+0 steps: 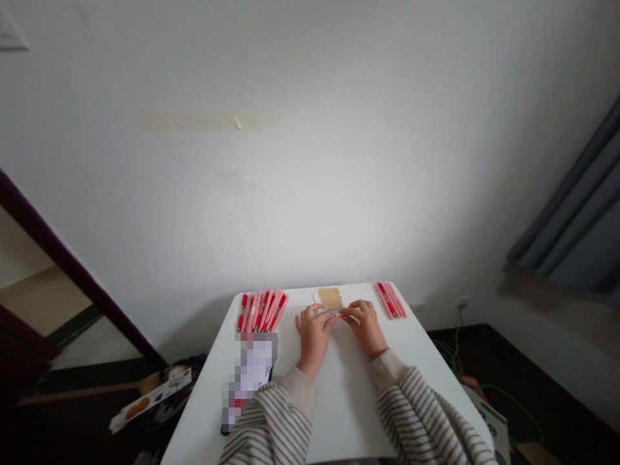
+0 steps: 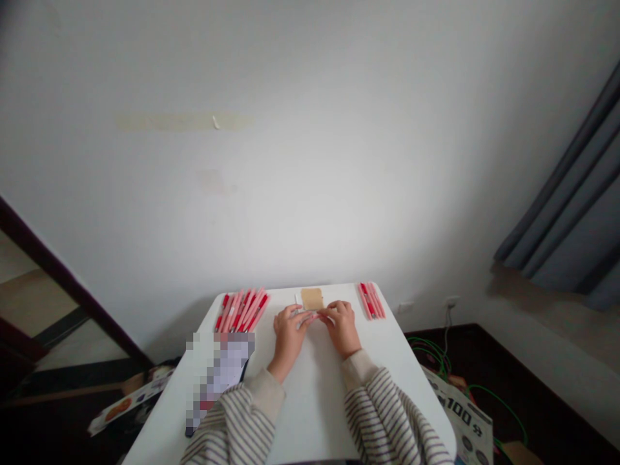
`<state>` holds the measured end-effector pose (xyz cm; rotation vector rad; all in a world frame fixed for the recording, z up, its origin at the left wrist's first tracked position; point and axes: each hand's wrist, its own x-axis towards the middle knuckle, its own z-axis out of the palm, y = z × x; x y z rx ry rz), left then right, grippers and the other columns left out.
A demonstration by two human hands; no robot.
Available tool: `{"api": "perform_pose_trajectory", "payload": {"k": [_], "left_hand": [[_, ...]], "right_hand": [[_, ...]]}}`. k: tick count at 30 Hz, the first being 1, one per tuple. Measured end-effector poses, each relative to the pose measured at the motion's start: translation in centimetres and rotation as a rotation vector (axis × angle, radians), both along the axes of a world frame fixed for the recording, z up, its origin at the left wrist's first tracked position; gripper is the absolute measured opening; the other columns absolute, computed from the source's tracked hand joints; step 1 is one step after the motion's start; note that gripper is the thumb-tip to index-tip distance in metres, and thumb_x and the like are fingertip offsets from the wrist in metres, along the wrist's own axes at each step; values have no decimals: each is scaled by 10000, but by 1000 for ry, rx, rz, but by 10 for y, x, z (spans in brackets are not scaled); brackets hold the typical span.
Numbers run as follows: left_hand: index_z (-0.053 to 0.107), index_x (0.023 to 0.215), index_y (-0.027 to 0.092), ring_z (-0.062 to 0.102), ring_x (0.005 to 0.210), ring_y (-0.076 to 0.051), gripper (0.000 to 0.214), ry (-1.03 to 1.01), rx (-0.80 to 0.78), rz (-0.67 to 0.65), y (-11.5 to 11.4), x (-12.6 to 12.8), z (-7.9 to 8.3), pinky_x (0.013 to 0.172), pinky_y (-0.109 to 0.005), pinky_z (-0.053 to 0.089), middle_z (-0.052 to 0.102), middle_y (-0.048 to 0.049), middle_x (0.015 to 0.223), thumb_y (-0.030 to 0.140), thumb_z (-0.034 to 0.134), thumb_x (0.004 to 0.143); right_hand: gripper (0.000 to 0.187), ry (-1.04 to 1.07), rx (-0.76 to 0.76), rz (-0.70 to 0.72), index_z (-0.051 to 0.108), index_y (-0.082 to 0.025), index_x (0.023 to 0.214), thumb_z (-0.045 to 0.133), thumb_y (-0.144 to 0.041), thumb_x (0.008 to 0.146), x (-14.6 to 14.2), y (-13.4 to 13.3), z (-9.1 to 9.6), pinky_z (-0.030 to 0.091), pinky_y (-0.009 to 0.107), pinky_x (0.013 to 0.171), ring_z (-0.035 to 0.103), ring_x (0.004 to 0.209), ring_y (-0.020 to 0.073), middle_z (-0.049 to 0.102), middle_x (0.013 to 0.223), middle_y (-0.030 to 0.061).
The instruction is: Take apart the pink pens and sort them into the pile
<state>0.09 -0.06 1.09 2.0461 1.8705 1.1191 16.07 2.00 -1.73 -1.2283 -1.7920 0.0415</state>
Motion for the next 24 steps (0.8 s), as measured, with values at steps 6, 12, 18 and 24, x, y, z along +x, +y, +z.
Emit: {"api": "perform_pose_trajectory", "payload": {"k": [6, 12, 18, 24], "left_hand": [[710, 1001, 303, 517, 1144, -222, 210, -14, -17, 34, 1, -1, -1, 1053, -481, 323, 606, -42, 1162, 285, 651, 800], [706, 987, 288, 507, 1147, -228, 186, -3, -22, 50, 1, -2, -3, 1047, -484, 319, 599, -48, 1170, 292, 617, 823], [707, 975, 286, 502, 1139, -231, 181, 5, -34, 66, 2, -3, -4, 1056, -492, 295, 597, -52, 1163, 312, 619, 819], [705, 975, 282, 495, 1137, -231, 182, 12, -52, 81, 1, -3, -3, 1061, -500, 280, 594, -51, 1155, 312, 607, 825]], "right_hand": [[170, 44, 27, -15, 727, -317, 986, 590, -288, 888, 2, 1, 2, 436, 366, 821, 512, 918, 216, 637, 888, 49], [189, 132, 53, 8, 712, -277, 1001, 554, -326, 909, 2, 0, 5, 443, 383, 817, 523, 906, 225, 666, 874, 58], [189, 188, 89, 23, 691, -255, 1012, 546, -330, 916, 2, -1, 7, 447, 384, 816, 533, 886, 220, 679, 824, 48], [237, 260, 90, -7, 698, -233, 974, 539, -397, 912, 1, -2, 8, 461, 380, 819, 563, 893, 211, 659, 875, 76]]}}
